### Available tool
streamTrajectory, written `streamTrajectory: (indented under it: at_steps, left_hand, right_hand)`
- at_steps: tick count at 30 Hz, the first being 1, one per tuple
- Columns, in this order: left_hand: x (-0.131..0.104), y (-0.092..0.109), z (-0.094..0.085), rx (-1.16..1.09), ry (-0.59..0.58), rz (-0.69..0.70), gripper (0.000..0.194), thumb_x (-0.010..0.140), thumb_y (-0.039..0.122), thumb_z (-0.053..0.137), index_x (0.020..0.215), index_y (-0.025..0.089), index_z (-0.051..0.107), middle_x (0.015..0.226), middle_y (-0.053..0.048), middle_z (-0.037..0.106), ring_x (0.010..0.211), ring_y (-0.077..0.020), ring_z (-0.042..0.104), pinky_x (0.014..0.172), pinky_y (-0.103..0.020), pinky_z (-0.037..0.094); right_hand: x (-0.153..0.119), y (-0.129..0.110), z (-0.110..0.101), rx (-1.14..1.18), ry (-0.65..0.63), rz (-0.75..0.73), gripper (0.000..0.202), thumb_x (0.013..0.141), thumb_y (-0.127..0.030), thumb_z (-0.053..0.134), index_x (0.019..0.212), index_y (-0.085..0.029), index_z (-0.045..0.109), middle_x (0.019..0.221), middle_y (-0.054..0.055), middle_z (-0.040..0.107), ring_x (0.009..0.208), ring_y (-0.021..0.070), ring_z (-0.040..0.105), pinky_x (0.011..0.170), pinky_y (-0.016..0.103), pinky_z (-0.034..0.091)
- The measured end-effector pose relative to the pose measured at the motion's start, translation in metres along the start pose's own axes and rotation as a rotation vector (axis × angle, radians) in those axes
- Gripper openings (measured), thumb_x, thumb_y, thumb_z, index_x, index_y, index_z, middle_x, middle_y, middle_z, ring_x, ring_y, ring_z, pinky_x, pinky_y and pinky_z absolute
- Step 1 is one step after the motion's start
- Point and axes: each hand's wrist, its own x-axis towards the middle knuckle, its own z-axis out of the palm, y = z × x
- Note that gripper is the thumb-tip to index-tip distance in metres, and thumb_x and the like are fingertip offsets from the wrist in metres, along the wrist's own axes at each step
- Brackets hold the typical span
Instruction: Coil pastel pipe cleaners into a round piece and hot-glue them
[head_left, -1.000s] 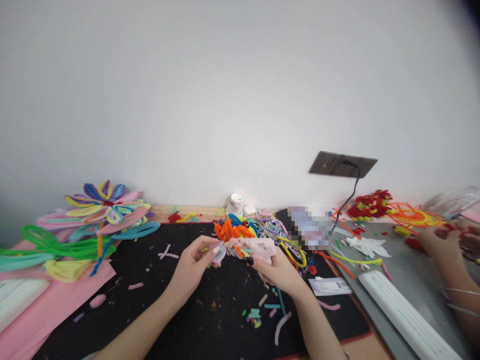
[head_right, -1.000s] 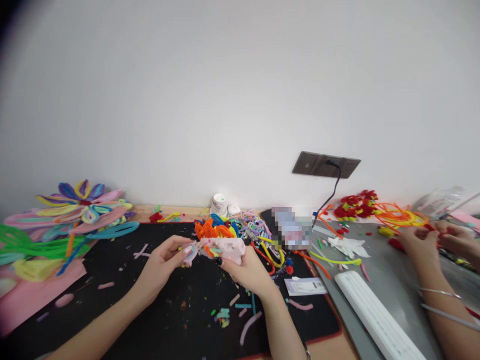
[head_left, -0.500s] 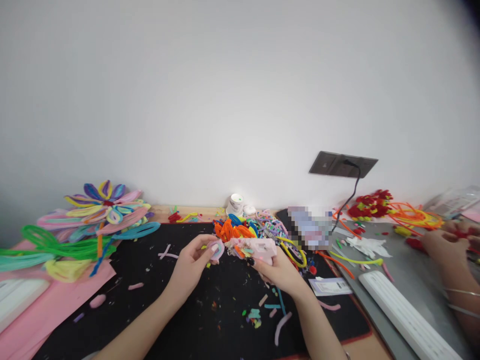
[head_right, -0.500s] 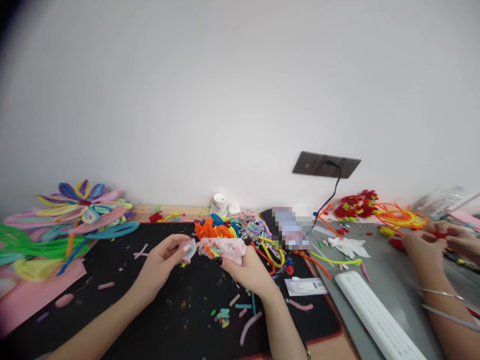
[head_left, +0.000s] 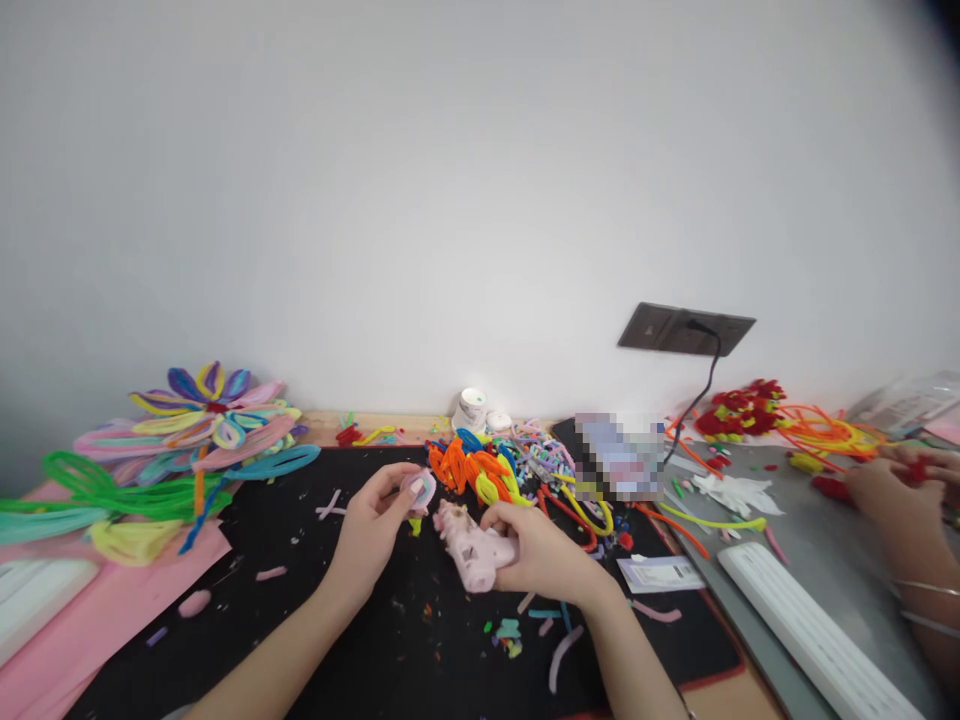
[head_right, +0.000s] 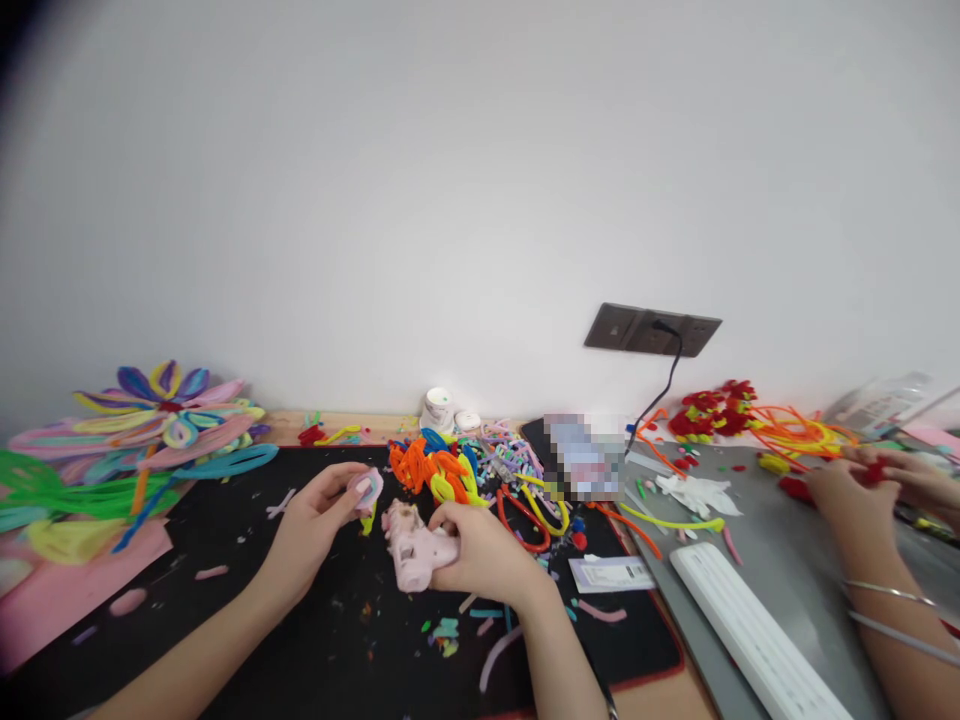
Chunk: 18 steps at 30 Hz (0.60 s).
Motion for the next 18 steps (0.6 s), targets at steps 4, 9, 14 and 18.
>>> streamTrajectory:
  at_steps: [4,9,14,18]
  left_hand:
    - [0.000,-0.002,-0.001,-0.001,-0.007,0.007,0.037,0.067,0.044,0.076,0.091,0.017,0.067,0.091,-0.005,0.071,0.080,-0.0202,0.065,0.064,-0.029,0.056]
    - [0.000,-0.002,-0.002,0.014,-0.012,0.001,0.036,0.069,0.044,0.075,0.092,0.017,0.067,0.092,-0.005,0.070,0.080,-0.0193,0.064,0.064,-0.028,0.056]
    - [0.001,-0.001,-0.002,0.010,0.003,0.000,0.037,0.067,0.045,0.076,0.091,0.018,0.067,0.089,-0.004,0.071,0.078,-0.0192,0.065,0.064,-0.028,0.056]
    - [0.003,-0.005,-0.004,0.010,0.006,0.014,0.037,0.069,0.047,0.075,0.092,0.018,0.067,0.091,-0.005,0.071,0.079,-0.0198,0.066,0.065,-0.029,0.057]
  right_hand:
    - [0.001,0.005,0.006,-0.056,-0.014,0.027,0.041,0.055,-0.011,0.077,0.091,-0.022,0.060,0.077,-0.003,0.055,0.065,0.0133,0.050,0.056,0.021,0.034]
    - [-0.002,0.008,0.005,-0.118,-0.009,0.022,0.042,0.055,-0.009,0.077,0.092,-0.021,0.060,0.084,0.000,0.057,0.075,0.0172,0.052,0.063,0.024,0.038]
    - [-0.004,-0.001,-0.011,-0.053,-0.013,-0.032,0.043,0.059,-0.013,0.079,0.099,-0.021,0.064,0.100,0.004,0.060,0.093,0.0220,0.055,0.080,0.032,0.044]
    - [-0.003,-0.022,-0.017,0.137,0.349,-0.064,0.015,0.080,-0.018,0.063,0.066,-0.019,0.057,0.088,0.003,0.063,0.085,0.0185,0.060,0.078,0.031,0.046]
